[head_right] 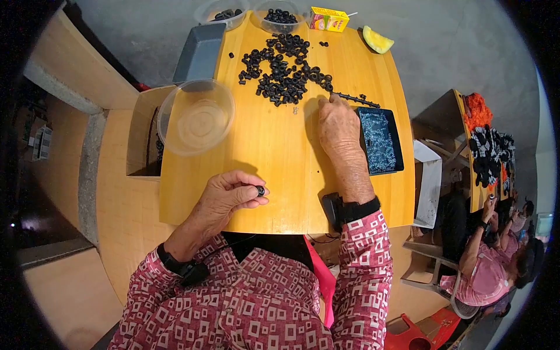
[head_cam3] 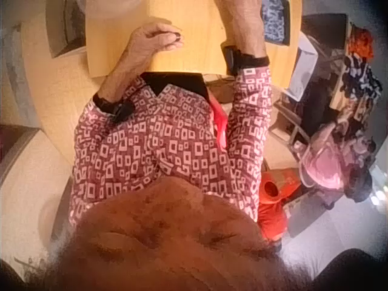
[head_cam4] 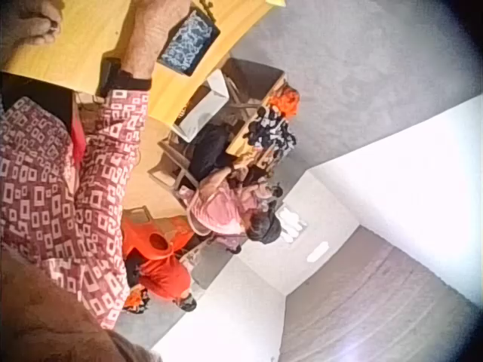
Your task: The person assembles small components by inserting metal pins into black plastic pieces by hand and tossing the assembled pieces into a box.
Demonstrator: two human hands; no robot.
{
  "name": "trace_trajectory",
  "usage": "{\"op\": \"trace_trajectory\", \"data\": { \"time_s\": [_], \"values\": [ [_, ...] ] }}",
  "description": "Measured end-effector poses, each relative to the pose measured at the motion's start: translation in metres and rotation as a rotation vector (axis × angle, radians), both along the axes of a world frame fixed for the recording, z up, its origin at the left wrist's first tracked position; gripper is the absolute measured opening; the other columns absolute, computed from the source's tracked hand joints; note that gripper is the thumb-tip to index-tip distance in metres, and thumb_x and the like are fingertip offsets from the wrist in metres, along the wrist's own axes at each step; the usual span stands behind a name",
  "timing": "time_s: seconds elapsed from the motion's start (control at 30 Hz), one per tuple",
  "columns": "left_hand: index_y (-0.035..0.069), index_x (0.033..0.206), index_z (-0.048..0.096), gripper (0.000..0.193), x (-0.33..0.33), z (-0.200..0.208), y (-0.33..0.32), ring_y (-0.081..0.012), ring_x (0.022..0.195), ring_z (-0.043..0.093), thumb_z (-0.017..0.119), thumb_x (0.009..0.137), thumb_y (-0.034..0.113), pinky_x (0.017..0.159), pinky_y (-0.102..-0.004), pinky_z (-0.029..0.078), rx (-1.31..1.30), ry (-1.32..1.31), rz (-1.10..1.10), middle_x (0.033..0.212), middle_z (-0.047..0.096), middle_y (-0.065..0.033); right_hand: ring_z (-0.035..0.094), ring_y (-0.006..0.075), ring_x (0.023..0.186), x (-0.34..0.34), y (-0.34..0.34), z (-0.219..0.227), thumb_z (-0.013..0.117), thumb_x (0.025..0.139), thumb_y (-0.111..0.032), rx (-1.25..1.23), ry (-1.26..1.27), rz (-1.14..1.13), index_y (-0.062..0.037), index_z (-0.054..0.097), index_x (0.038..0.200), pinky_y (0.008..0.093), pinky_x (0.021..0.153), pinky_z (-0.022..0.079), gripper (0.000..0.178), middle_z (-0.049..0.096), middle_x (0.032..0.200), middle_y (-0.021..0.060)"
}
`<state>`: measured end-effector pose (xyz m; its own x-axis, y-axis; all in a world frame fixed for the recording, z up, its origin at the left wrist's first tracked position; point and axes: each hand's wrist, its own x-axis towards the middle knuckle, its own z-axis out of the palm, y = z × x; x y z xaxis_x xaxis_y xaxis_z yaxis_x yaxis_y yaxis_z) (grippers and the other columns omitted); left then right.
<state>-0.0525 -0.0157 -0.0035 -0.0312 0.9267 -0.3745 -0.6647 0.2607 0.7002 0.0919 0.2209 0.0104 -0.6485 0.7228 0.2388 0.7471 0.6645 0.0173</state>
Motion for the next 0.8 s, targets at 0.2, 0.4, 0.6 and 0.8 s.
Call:
{"op": "trace_trajectory", "data": {
  "time_s": [0.2, 0.4, 0.6, 0.8],
  "values": [
    [0.002, 0.108, 0.067, 0.018, 0.0, -0.001, -0.001, -0.0195, 0.094, 0.071, 0.07, 0.09, 0.006, 0.082, -0.0247, 0.059, 0.009, -0.052, 0.027, 0.104, 0.069, -0.0093, 0.064, 0.0215, 0.084, 0.01, -0.053, 0.026, 0.064, 0.083, -0.004, -0.517, 0.597, 0.041, 0.0006, 0.067, 0.097, 0.0333, 0.074, 0.053, 0.015, 0.065, 0.091, 0.0123],
    [0.003, 0.109, 0.066, 0.02, 0.004, 0.009, -0.001, -0.0197, 0.099, 0.069, 0.069, 0.09, 0.004, 0.089, -0.0273, 0.058, 0.101, -0.052, 0.084, 0.107, 0.068, -0.0101, 0.06, 0.0148, 0.078, 0.026, -0.119, 0.035, 0.065, 0.082, 0.002, -0.652, 0.827, 0.255, -0.0012, 0.065, 0.096, 0.0273, 0.071, 0.05, 0.014, 0.062, 0.086, 0.007],
    [0.002, 0.111, 0.064, 0.023, 0.012, 0.013, -0.003, -0.019, 0.101, 0.067, 0.069, 0.089, 0.002, 0.092, -0.0279, 0.055, 0.102, -0.009, 0.16, 0.108, 0.068, -0.0102, 0.063, 0.0208, 0.079, 0.028, -0.147, 0.036, 0.069, 0.08, 0.007, -0.552, 0.788, 0.355, -0.0024, 0.064, 0.1, 0.0303, 0.072, 0.052, 0.022, 0.062, 0.087, 0.0101],
    [0.001, 0.111, 0.063, 0.024, 0.019, 0.002, -0.003, -0.0163, 0.098, 0.066, 0.07, 0.088, 0.0, 0.091, -0.0274, 0.053, 0.134, 0.107, 0.196, 0.107, 0.067, -0.0081, 0.062, 0.0281, 0.079, 0.026, -0.151, 0.034, 0.069, 0.079, 0.006, -0.392, 0.632, 0.442, -0.0009, 0.062, 0.107, 0.0372, 0.071, 0.051, 0.03, 0.062, 0.088, 0.0114]
  ]
}}
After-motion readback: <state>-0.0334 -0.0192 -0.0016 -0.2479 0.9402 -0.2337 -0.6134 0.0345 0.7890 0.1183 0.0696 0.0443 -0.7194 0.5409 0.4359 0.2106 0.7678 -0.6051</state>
